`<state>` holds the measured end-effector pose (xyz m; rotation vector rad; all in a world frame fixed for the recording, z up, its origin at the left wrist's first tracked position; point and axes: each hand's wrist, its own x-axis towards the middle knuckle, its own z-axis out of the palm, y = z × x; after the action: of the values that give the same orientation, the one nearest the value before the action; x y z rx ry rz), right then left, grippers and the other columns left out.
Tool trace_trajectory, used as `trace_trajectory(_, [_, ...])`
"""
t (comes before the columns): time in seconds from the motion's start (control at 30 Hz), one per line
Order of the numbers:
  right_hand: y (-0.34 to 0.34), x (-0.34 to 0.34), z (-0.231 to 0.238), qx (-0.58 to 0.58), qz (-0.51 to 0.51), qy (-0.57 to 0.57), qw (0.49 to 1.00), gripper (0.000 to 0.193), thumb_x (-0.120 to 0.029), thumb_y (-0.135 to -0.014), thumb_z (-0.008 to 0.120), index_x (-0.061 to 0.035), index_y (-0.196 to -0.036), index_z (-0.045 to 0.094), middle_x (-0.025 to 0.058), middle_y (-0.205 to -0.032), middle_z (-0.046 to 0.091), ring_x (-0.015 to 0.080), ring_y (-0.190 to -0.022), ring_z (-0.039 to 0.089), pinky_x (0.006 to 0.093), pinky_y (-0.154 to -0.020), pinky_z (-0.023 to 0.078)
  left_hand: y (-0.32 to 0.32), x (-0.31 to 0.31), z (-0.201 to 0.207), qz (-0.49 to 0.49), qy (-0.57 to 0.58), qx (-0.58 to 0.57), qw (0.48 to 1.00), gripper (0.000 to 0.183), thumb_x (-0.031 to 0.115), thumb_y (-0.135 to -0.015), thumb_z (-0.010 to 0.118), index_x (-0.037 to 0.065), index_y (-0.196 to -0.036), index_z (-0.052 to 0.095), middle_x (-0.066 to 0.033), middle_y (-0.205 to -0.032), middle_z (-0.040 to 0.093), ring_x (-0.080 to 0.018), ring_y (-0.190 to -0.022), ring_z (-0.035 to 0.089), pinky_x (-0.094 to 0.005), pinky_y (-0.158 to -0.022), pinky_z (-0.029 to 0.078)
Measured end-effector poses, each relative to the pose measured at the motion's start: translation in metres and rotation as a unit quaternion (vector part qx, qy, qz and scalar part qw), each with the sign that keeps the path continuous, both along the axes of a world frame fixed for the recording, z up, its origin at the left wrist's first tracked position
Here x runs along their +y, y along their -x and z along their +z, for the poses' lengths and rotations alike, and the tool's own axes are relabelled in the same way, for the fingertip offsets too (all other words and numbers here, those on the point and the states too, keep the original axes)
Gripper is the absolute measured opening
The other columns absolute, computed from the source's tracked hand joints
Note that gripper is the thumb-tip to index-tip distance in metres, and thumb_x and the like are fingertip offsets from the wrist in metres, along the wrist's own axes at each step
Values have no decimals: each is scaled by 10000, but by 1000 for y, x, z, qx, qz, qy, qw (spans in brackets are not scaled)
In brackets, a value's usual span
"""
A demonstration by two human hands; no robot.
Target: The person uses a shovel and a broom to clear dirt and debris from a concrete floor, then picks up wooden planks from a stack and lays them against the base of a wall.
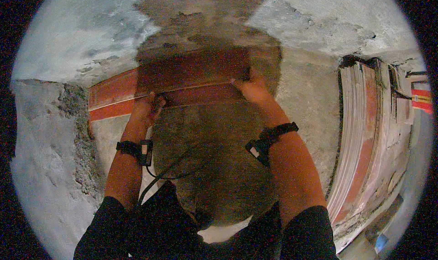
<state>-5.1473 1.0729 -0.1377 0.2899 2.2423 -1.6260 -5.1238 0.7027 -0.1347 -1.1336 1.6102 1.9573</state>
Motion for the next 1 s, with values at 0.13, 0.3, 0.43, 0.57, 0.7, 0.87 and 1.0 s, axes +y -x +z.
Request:
trace_trajectory(0.13, [-12,-5,-8,35,-8,9,999,708,-141,-869,691,12,-1480,367,163,-1473,464,268,-1311,486,369,-1093,373,-4,11,7,10,16,42,999,276,263,-1030,532,35,-1185,532,-123,-1071,656,-233,-930,683,-318,-657,559])
trace_trajectory(0.3, [-24,-13,-12,76,-25,8,997,686,-130,-863,665,33,-1468,384,167,-1441,489,284,-1328,469,376,-1099,372,-11,27,19,40,-45,93,994,284,241,-1021,549,11,-1187,528,-113,-1068,641,-250,-969,670,-337,-776,572])
trace_trajectory(0.43, [-15,-15,-14,39,-15,-78,996,711,-154,-873,666,38,-1483,355,178,-1463,465,308,-1352,448,386,-1116,365,-10,26,18,29,-43,117,992,237,218,-1018,554,20,-1148,550,-104,-1043,640,-248,-975,660,-338,-818,568])
trace_trajectory(0.57, [-20,3,1,20,21,-37,999,708,-193,-883,697,18,-1477,375,189,-1491,454,334,-1366,440,412,-1136,364,-8,16,11,28,-67,77,994,202,193,-1012,553,25,-1125,562,-101,-1018,647,-245,-935,664,-351,-783,583])
trace_trajectory(0.7, [-31,42,29,12,8,2,1000,700,-182,-882,709,5,-1476,390,173,-1415,522,279,-1291,489,393,-1071,409,-20,18,8,27,-70,77,994,229,199,-1001,563,20,-1145,560,-96,-1006,649,-227,-902,667,-366,-729,592])
trace_trajectory(0.87, [-74,140,78,5,-26,36,999,708,-187,-919,674,17,-1506,337,181,-1484,450,270,-1342,448,370,-1100,373,-48,39,13,-81,-17,30,996,273,213,-1003,565,22,-1197,575,-80,-1036,658,-212,-897,662,-368,-750,584])
trace_trajectory(1.0, [-150,250,101,30,-78,-121,989,684,-214,-938,671,5,-1500,348,177,-1487,441,278,-1330,460,380,-1090,395,-72,65,20,-230,0,-35,973,293,233,-1009,568,50,-1237,572,-61,-1100,666,-222,-964,667,-364,-811,566])
